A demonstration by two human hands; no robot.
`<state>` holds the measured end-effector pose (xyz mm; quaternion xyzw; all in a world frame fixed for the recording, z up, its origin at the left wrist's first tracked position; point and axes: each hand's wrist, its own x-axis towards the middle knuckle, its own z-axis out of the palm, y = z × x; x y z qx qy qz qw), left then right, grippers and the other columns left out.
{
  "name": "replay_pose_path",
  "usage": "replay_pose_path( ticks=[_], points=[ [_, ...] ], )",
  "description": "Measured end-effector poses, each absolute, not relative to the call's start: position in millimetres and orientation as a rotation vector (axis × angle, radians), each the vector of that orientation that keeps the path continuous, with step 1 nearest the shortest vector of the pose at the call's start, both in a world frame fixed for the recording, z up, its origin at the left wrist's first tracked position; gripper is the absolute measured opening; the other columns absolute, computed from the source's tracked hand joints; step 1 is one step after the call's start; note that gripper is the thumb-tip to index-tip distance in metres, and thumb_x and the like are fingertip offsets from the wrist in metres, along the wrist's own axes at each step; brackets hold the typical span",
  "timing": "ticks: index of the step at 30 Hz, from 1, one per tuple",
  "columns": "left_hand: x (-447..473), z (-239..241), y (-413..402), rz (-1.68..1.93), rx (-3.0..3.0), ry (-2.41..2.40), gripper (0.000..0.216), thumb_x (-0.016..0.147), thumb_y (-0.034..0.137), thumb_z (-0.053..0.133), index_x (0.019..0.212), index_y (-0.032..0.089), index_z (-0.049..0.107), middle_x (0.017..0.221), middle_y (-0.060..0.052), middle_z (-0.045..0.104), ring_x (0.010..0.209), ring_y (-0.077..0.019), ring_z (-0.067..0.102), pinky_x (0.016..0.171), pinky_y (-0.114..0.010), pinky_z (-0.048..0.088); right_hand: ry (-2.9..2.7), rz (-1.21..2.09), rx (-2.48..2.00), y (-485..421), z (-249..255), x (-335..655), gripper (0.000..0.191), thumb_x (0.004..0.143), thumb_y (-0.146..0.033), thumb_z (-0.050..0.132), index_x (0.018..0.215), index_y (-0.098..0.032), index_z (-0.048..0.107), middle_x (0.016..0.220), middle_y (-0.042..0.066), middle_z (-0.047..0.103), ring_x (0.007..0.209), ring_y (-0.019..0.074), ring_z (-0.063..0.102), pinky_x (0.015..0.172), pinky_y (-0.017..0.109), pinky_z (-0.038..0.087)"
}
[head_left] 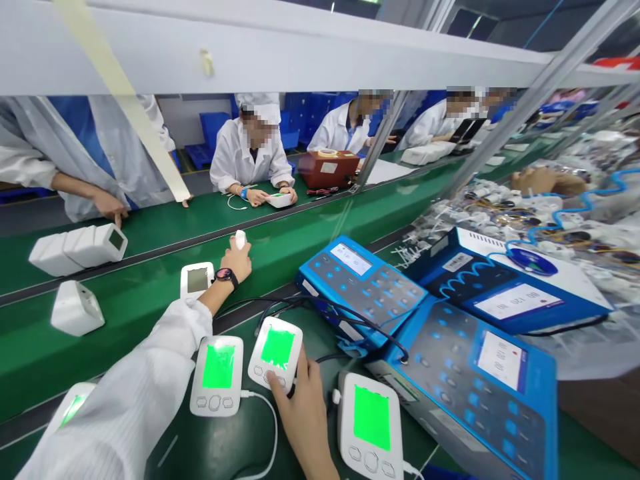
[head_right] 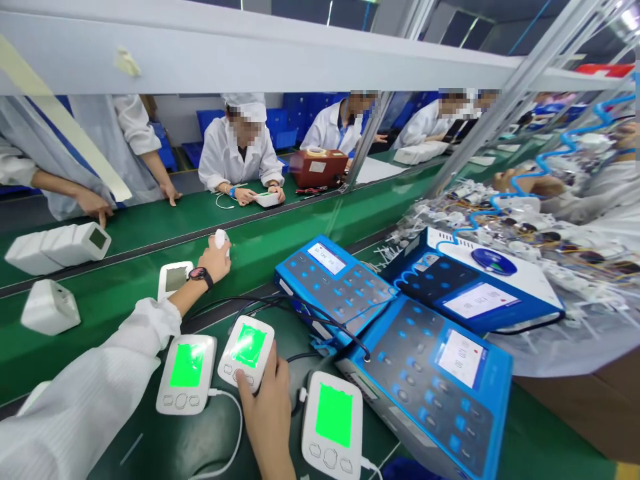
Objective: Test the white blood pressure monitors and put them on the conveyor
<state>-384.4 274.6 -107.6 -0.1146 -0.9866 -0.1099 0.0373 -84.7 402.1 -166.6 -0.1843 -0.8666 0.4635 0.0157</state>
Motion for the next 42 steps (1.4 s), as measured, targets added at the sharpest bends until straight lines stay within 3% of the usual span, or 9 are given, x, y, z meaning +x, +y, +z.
replay_pose_path(
  ticks=[8,11,15,20,23,26,30,35,42],
  points=[
    [-298.8,-62.2,203.7,-0.475,-0.713,-2.978,0.084,0.097,0.028,0.057,0.167,0.021,0.012,0.156,-0.017,0.049,0.132,-0.0352,0.058,0.109,-0.047,0.049,-2.458,1.334,-0.537,399.1,-164.3,-70.0,0.068,0.1,-0.066,0.046,0.148,-0.019,0.054,0.134,0.02,0.051,0.129,0.043,0.05,0.107,0.058,0.042],
    [-213.1,-54.5,153.2,-0.41,-1.036,-2.705,0.063,0.104,0.021,0.046,0.164,0.026,0.028,0.153,-0.012,0.054,0.137,-0.0301,0.055,0.117,-0.049,0.043,-2.243,1.485,-0.498,393.7,-150.2,-61.5,0.055,0.102,-0.063,0.048,0.134,-0.022,0.066,0.139,0.019,0.052,0.134,0.0411,0.046,0.111,0.058,0.039],
    [-105.3,-49.7,104.0,-0.27,-1.469,-2.469,0.071,0.093,0.005,0.058,0.149,0.048,0.05,0.125,0.004,0.075,0.113,-0.0196,0.071,0.124,-0.046,0.038,-1.946,2.557,-0.194,372.5,-138.1,-60.3,0.068,0.101,-0.073,0.039,0.142,-0.024,0.06,0.129,0.015,0.068,0.104,0.031,0.069,0.081,0.041,0.059],
    [-36.2,-65.3,91.7,-0.475,-1.42,-2.688,0.074,0.087,0.006,0.064,0.147,0.047,0.055,0.129,0.003,0.074,0.118,-0.0218,0.072,0.124,-0.044,0.039,-2.027,2.946,0.013,327.2,-138.4,-46.6,0.068,0.088,-0.076,0.066,0.14,-0.032,0.066,0.146,0.005,0.063,0.138,0.0314,0.055,0.118,0.044,0.042],
    [-15.1,-83.5,100.2,-0.593,-0.945,-2.709,0.062,0.094,0.014,0.062,0.146,0.047,0.057,0.146,-0.002,0.063,0.135,-0.0293,0.06,0.12,-0.051,0.041,-2.021,2.896,-0.236,307.8,-142.4,-33.0,0.075,0.084,-0.082,0.066,0.138,-0.031,0.068,0.149,0.004,0.06,0.144,0.0331,0.049,0.121,0.044,0.038],
    [5.1,-100.1,119.0,-1.365,-0.125,-2.663,0.048,0.103,0.033,0.052,0.15,0.043,0.053,0.158,-0.006,0.052,0.141,-0.0321,0.054,0.112,-0.046,0.053,-2.067,2.778,-0.41,296.7,-145.6,-26.6,0.078,0.086,-0.084,0.06,0.142,-0.03,0.064,0.153,0.004,0.056,0.149,0.0328,0.043,0.12,0.042,0.041],
    [27.6,-118.9,144.3,-2.282,0.549,-2.122,0.07,0.1,0.071,0.034,0.158,0.033,0.043,0.14,-0.012,0.067,0.131,-0.0349,0.063,0.106,-0.051,0.056,-2.181,2.644,-0.326,284.4,-143.1,-24.4,0.08,0.092,-0.082,0.05,0.152,-0.029,0.052,0.162,0.002,0.045,0.154,0.0292,0.035,0.125,0.039,0.034],
    [42.8,-129.4,134.6,-2.162,0.72,-2.071,0.081,0.084,0.075,0.065,0.149,0.03,0.052,0.14,-0.012,0.067,0.135,-0.0384,0.058,0.111,-0.05,0.052,-2.534,2.374,0.249,269.8,-130.7,-34.2,0.072,0.098,-0.074,0.049,0.155,-0.03,0.049,0.159,0.006,0.049,0.148,0.0294,0.043,0.12,0.041,0.04],
    [76.6,-120.7,45.9,-2.036,0.899,-1.982,0.081,0.085,0.069,0.068,0.151,0.027,0.045,0.146,-0.01,0.063,0.134,-0.0347,0.06,0.106,-0.04,0.055,-2.709,1.606,0.574,208.7,-102.9,-164.5,0.083,0.088,-0.065,0.056,0.155,-0.017,0.046,0.137,0.018,0.061,0.123,0.0312,0.061,0.094,0.043,0.055]
  ],
)
